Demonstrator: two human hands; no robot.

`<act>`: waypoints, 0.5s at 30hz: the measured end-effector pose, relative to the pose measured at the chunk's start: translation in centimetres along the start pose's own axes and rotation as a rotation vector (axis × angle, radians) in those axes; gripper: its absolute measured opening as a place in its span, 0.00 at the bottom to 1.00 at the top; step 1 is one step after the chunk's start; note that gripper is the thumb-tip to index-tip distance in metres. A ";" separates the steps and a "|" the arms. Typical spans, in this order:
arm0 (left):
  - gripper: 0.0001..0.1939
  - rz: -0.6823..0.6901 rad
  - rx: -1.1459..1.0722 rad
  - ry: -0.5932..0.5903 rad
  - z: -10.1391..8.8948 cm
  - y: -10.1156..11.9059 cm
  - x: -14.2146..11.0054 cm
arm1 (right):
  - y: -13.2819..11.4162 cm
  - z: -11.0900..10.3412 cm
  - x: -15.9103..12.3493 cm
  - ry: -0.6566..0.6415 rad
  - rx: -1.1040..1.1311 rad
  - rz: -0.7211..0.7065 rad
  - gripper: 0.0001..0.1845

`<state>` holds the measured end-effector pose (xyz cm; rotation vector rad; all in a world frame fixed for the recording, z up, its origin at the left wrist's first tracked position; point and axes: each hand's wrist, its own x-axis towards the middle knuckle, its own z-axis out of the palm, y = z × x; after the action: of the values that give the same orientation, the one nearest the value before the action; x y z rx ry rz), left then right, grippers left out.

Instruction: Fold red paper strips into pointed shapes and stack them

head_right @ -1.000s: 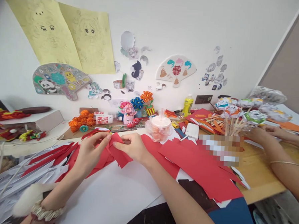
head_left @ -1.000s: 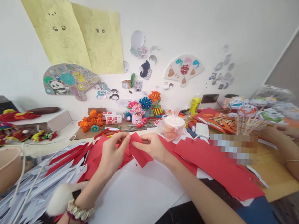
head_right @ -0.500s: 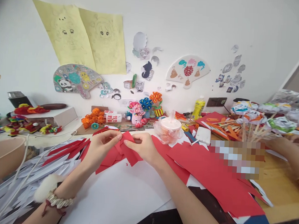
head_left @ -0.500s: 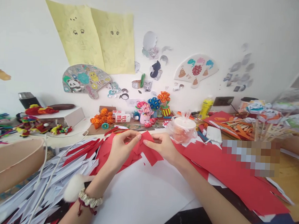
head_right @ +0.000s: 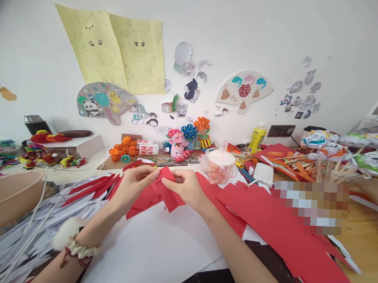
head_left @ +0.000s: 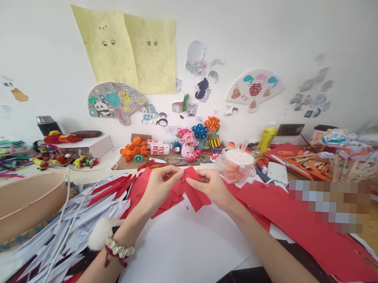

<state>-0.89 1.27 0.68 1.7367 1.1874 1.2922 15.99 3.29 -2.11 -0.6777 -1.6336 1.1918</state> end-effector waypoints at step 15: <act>0.16 0.218 0.437 -0.022 0.1 -0.4 -0.4 | 0.0 0.2 -0.1 0.020 -0.017 0.035 0.14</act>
<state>-0.95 1.07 0.14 2.2398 1.3731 1.1909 15.81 3.13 -2.14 -0.7296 -1.6229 1.1942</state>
